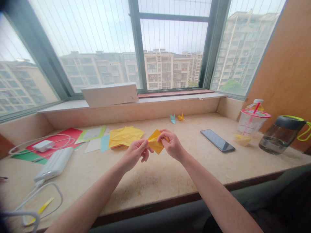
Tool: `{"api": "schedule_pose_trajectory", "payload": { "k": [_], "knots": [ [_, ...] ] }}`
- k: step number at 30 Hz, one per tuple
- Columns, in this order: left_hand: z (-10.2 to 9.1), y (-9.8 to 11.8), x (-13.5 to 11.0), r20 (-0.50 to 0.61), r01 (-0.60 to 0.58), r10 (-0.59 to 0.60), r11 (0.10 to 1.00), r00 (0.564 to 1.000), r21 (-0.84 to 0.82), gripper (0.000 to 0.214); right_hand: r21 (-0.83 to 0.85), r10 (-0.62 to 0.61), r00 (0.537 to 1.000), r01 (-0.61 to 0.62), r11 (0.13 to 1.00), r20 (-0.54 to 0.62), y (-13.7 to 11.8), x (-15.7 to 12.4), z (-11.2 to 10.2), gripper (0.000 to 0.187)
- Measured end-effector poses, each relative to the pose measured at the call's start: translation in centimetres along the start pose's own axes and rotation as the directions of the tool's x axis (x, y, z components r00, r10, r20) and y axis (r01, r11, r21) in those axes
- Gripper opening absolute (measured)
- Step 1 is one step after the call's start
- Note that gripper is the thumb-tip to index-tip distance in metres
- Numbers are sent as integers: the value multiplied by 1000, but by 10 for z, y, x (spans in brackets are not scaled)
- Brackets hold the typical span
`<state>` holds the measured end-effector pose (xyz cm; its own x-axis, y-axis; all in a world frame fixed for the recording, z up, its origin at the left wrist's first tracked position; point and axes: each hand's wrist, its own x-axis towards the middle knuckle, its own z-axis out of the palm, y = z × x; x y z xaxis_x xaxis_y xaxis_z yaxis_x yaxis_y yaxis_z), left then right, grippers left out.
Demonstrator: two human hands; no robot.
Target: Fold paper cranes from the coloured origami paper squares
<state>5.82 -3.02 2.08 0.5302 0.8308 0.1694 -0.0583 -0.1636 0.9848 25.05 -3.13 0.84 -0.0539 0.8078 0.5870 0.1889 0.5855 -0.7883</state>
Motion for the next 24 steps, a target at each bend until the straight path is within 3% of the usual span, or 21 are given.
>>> {"api": "schedule_pose_trajectory", "payload": {
  "k": [5, 11, 18, 24],
  "knots": [
    [2, 0, 0, -43, -3, 4, 999, 999, 32, 45, 37, 21, 1000, -22, 999, 10, 0, 1, -1, 19],
    [4, -4, 1, -106, -7, 16, 996, 994, 86, 38, 154, 135, 991, -136, 979, 21, 1, 0, -1, 13],
    [6, -6, 2, -211, -55, 91, 984, 973, 170, 35, 211, 194, 969, -224, 952, 151, 0, 1, 1, 26],
    [9, -7, 0, -171, -45, 74, 985, 982, 168, 36, 87, 96, 994, -100, 991, 43, 9, 1, 4, 19]
  ]
}}
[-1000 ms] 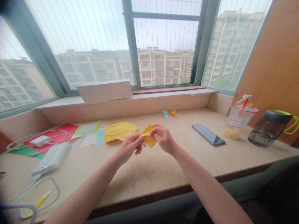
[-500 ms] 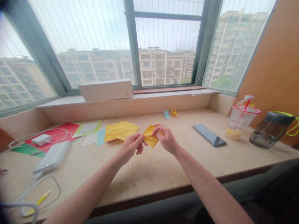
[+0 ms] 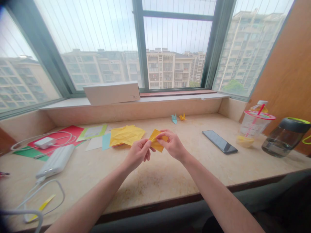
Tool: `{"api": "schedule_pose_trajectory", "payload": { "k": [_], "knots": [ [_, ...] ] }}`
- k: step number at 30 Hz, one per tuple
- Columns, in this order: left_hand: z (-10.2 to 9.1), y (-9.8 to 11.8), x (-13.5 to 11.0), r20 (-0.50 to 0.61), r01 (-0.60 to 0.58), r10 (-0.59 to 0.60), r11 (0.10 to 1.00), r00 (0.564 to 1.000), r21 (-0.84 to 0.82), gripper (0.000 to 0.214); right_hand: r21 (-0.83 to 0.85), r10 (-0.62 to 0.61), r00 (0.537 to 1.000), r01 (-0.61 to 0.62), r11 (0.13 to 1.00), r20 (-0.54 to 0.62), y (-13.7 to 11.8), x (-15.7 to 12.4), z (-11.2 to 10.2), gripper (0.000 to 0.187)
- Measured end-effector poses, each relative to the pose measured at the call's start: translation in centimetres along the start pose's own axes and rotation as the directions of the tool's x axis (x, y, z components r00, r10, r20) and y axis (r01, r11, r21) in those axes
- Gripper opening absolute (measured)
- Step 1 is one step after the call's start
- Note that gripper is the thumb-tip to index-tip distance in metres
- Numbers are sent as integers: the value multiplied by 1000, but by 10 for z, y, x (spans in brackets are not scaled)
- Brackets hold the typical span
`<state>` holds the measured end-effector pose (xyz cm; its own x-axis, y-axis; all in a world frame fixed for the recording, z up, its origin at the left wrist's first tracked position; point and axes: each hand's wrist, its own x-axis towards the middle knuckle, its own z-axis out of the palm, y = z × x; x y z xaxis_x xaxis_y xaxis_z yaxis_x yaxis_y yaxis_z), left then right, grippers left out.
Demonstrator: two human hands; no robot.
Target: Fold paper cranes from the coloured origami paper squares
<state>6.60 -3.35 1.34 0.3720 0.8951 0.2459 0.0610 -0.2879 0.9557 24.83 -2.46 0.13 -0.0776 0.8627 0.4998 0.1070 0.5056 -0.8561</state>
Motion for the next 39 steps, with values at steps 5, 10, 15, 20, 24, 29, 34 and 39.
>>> {"api": "schedule_pose_trajectory", "payload": {
  "k": [5, 10, 15, 20, 24, 29, 34, 39],
  "knots": [
    [1, -5, 2, 0, 34, -34, 999, 999, -15, 38, 40, -8, 1000, 8, 999, 9, 1, -1, 3, 17],
    [2, -5, 4, -24, 21, -23, 996, 999, -85, 33, 303, 80, 996, -65, 951, -37, -3, 2, 7, 36],
    [4, -2, 2, 26, 33, -30, 993, 999, -109, 32, 342, 115, 987, -71, 937, -110, -8, 4, 9, 39],
    [5, -5, 2, 70, 49, -43, 996, 997, -80, 39, 350, 148, 985, -110, 930, -84, -13, 2, 9, 48],
    [3, -9, 3, 56, 10, -5, 996, 998, -86, 37, 378, 188, 982, -167, 910, -18, -16, 0, 8, 51],
    [4, -9, 2, 53, 5, -1, 998, 999, -67, 39, 321, 199, 980, -193, 927, 14, -14, -1, 7, 34],
    [5, -6, 1, 0, -11, 11, 999, 1000, -34, 40, 316, 191, 982, -183, 931, 7, -15, -2, 10, 33],
    [4, -6, 0, 16, -62, 62, 998, 998, 24, 37, 292, 220, 975, -217, 931, 22, -16, -4, 13, 33]
  ]
}}
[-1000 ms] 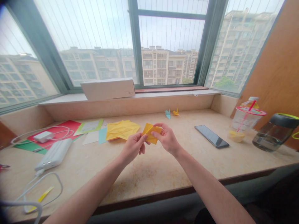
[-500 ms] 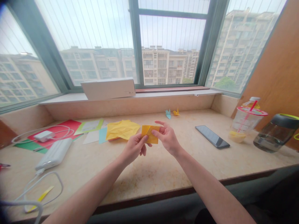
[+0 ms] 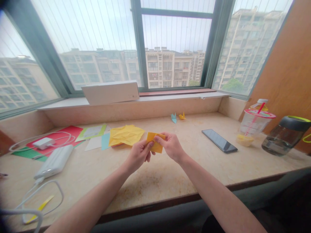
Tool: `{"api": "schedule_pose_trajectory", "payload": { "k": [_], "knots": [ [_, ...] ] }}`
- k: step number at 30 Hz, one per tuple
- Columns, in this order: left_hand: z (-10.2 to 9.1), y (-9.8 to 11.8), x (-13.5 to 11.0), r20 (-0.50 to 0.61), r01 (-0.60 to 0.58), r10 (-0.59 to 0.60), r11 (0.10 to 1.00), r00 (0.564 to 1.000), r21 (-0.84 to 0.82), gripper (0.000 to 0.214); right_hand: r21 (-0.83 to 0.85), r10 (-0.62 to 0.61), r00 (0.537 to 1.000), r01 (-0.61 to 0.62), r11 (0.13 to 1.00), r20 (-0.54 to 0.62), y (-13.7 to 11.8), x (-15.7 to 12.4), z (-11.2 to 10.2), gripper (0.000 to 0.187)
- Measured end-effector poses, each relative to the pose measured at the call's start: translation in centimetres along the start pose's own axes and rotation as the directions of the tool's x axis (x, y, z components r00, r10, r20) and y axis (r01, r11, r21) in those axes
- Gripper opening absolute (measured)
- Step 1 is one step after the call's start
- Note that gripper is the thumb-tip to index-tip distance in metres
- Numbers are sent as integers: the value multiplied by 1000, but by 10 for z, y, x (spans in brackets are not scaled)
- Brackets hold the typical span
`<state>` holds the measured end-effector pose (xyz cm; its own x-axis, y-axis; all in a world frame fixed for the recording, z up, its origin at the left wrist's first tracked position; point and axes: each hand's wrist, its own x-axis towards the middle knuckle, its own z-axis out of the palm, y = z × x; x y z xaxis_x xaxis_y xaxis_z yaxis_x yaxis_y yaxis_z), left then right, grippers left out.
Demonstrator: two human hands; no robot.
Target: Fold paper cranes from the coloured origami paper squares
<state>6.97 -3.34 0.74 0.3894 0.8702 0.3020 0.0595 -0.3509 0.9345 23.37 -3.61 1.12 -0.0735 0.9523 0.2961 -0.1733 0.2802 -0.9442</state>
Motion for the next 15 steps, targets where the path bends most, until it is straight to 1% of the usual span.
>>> {"api": "schedule_pose_trajectory", "payload": {
  "k": [2, 3, 7, 9, 12, 15],
  "knots": [
    [0, 2, -1, -9, -19, 19, 999, 1000, 33, 36, 27, 0, 999, 2, 1000, -47, 1, 0, 1, 33],
    [0, 3, -1, -15, -28, 28, 999, 999, 46, 37, 43, -1, 999, 4, 999, -52, 1, 0, 2, 33],
    [1, 6, -3, -23, -49, 51, 996, 998, 80, 37, 60, -9, 1000, 10, 998, -10, 0, -1, 4, 33],
    [2, 6, -4, -19, -48, 50, 994, 999, 95, 36, 35, -27, 999, 28, 999, -29, -1, -2, 5, 34],
    [3, 3, -3, -28, -30, 33, 996, 999, 82, 36, 14, -28, 996, 29, 999, -80, 1, -1, 6, 37],
    [3, -2, -2, -87, -21, 26, 998, 996, 54, 36, 28, -34, 998, 35, 999, -55, 5, 1, 6, 41]
  ]
}}
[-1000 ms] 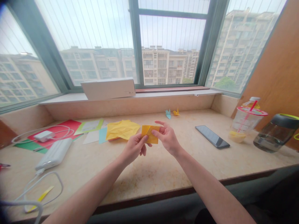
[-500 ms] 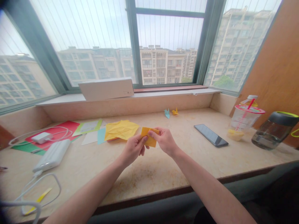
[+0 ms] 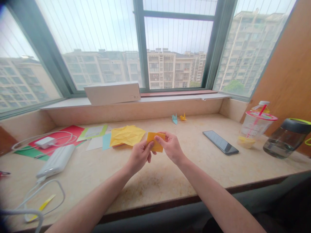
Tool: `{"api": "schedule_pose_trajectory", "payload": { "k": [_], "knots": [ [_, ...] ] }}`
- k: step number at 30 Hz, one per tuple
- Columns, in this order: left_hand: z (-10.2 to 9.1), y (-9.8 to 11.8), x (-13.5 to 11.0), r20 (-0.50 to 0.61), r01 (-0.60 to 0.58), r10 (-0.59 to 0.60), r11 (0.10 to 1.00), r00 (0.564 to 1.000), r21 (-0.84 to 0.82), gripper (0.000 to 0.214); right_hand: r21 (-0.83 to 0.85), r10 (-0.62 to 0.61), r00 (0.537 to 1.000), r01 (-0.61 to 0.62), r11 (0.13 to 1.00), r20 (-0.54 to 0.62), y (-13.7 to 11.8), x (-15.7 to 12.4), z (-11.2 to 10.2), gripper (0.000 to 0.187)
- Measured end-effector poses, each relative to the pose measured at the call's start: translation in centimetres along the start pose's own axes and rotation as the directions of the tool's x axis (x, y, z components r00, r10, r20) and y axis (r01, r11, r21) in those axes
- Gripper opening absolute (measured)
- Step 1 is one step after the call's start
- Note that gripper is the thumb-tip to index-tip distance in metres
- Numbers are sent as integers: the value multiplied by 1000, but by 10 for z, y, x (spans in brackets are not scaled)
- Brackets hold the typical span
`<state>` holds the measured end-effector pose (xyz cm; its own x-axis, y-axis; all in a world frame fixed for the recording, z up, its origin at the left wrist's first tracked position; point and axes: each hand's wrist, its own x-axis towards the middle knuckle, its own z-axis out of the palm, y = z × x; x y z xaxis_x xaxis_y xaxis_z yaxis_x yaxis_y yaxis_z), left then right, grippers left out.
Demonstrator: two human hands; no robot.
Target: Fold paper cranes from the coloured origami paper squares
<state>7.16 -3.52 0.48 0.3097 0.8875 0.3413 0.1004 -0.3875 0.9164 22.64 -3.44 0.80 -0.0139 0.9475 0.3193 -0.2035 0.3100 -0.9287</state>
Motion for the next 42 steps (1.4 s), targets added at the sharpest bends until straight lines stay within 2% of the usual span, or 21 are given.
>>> {"api": "schedule_pose_trajectory", "payload": {
  "k": [3, 6, 10, 13, 17, 22, 26, 30, 36, 42],
  "knots": [
    [-1, -2, 1, -90, -11, 11, 1000, 996, -8, 37, -54, -51, 999, 52, 997, 19, 4, 1, 0, 45],
    [-1, -2, 1, -99, -11, 7, 999, 995, -42, 37, -124, -101, 994, 95, 988, -48, 5, 1, 0, 38],
    [1, -1, 1, 8, 46, -45, 991, 999, -123, 38, -175, -163, 978, 139, 975, -130, 7, 1, -1, 33],
    [1, -1, 1, 101, 104, -89, 982, 991, -156, 39, -158, -163, 977, 140, 977, -139, 9, 2, -2, 32],
    [-1, -1, 2, 143, 117, -90, 974, 986, -196, 39, -99, -169, 982, 160, 982, -84, 8, 2, -3, 22],
    [-2, -1, 4, 101, 95, -74, 969, 992, -230, 40, -120, -267, 963, 262, 958, -30, 1, 0, -4, 13],
    [-1, 2, 2, 125, 87, -56, 963, 991, -254, 42, -126, -259, 966, 255, 959, -10, 0, -3, -4, 12],
    [0, 5, 0, 119, 91, -63, 966, 991, -244, 45, -121, -249, 968, 250, 961, 25, 0, -6, -3, 13],
    [-1, 7, 1, 43, 58, -50, 975, 998, -214, 42, -80, -214, 962, 230, 970, 169, -1, -9, -3, 21],
    [-3, 6, 1, 73, 45, -27, 968, 997, -248, 45, -181, -267, 956, 286, 941, 123, 3, -9, -2, 24]
  ]
}}
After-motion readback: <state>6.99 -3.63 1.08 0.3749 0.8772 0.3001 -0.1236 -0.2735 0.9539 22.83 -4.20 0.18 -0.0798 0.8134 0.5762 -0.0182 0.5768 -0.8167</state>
